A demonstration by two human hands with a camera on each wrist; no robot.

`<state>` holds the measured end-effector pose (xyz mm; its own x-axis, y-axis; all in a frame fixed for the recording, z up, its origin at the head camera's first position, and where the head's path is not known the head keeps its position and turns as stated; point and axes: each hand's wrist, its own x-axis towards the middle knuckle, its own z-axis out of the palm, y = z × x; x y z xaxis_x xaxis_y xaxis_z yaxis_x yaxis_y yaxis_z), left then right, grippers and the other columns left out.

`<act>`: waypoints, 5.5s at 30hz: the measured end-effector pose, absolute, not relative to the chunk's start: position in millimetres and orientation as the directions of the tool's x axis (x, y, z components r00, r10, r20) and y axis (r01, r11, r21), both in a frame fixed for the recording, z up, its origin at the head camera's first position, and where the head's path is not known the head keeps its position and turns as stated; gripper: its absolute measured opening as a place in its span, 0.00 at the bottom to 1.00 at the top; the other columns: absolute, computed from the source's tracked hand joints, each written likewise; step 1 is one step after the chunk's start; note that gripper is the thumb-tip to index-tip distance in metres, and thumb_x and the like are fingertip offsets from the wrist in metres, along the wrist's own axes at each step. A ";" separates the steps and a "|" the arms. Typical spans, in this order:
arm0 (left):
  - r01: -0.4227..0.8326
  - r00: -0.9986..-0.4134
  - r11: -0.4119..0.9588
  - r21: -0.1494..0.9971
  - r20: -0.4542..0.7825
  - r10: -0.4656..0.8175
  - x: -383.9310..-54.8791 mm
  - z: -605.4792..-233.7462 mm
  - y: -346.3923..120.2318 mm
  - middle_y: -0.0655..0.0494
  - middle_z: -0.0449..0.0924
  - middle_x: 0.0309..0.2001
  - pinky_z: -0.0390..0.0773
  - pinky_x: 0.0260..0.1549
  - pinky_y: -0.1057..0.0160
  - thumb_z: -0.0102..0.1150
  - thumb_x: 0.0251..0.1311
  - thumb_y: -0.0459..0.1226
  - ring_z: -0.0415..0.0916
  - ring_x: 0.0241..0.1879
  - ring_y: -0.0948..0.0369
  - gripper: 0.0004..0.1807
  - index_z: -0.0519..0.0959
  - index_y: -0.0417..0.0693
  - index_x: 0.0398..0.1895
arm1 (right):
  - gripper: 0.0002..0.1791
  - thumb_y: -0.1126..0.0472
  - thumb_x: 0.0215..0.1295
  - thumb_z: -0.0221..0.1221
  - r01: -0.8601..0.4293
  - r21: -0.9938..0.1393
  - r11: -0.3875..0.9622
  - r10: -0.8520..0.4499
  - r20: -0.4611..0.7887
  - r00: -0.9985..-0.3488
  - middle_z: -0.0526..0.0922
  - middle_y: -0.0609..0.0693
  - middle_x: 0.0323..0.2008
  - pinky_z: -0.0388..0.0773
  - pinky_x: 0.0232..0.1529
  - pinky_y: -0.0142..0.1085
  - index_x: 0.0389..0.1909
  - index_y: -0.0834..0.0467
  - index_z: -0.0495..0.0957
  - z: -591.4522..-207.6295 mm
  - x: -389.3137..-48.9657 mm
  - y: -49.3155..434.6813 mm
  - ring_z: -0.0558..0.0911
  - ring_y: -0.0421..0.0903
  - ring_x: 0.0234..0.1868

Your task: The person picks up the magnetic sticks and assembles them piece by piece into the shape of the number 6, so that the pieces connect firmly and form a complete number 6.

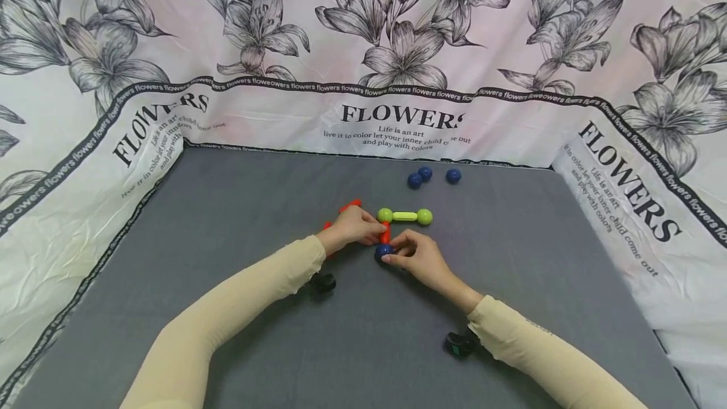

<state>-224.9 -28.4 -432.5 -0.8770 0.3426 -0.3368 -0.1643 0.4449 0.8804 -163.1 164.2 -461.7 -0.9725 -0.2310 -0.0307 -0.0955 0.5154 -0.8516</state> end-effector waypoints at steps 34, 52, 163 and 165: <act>0.059 -0.956 0.625 0.778 -0.136 0.259 -212.2 -447.3 -137.3 0.48 0.85 0.34 0.78 0.26 0.66 0.71 0.57 0.44 0.78 0.25 0.63 0.23 0.81 0.40 0.52 | 0.16 0.56 0.54 0.74 -0.069 -0.873 0.483 -0.249 -0.061 -0.967 0.85 0.54 0.31 0.73 0.27 0.29 0.41 0.56 0.82 -464.9 -163.0 165.6 0.79 0.40 0.28; 0.076 -0.963 0.643 0.762 -0.111 0.245 -210.5 -448.3 -133.3 0.50 0.85 0.33 0.74 0.26 0.66 0.70 0.57 0.45 0.76 0.26 0.62 0.18 0.84 0.45 0.47 | 0.15 0.63 0.57 0.70 -0.092 -0.863 0.496 -0.266 -0.050 -0.963 0.84 0.61 0.32 0.71 0.26 0.28 0.42 0.65 0.81 -431.1 -149.9 158.2 0.78 0.42 0.29; -0.224 -0.836 0.346 0.911 -0.362 0.413 -160.2 -454.6 -40.2 0.48 0.88 0.26 0.85 0.26 0.64 0.72 0.55 0.39 0.83 0.21 0.64 0.14 0.85 0.37 0.38 | 0.15 0.57 0.64 0.66 -0.038 -0.889 0.455 -0.407 -0.170 -0.898 0.87 0.58 0.42 0.85 0.37 0.37 0.47 0.60 0.81 -449.2 -177.1 180.8 0.85 0.43 0.36; -0.231 -0.834 0.347 0.909 -0.369 0.411 -160.5 -455.1 -40.1 0.48 0.88 0.26 0.85 0.26 0.64 0.73 0.55 0.39 0.83 0.21 0.64 0.14 0.85 0.38 0.38 | 0.15 0.57 0.64 0.66 -0.041 -0.884 0.467 -0.416 -0.178 -0.892 0.87 0.59 0.42 0.85 0.37 0.37 0.47 0.60 0.82 -446.1 -179.6 185.0 0.85 0.43 0.37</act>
<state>-160.5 -40.1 -455.1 -0.8335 0.4111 -0.3691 -0.2310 0.3475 0.9088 -179.6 185.0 -446.1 -0.8916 -0.4163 -0.1780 -0.0414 0.4666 -0.8835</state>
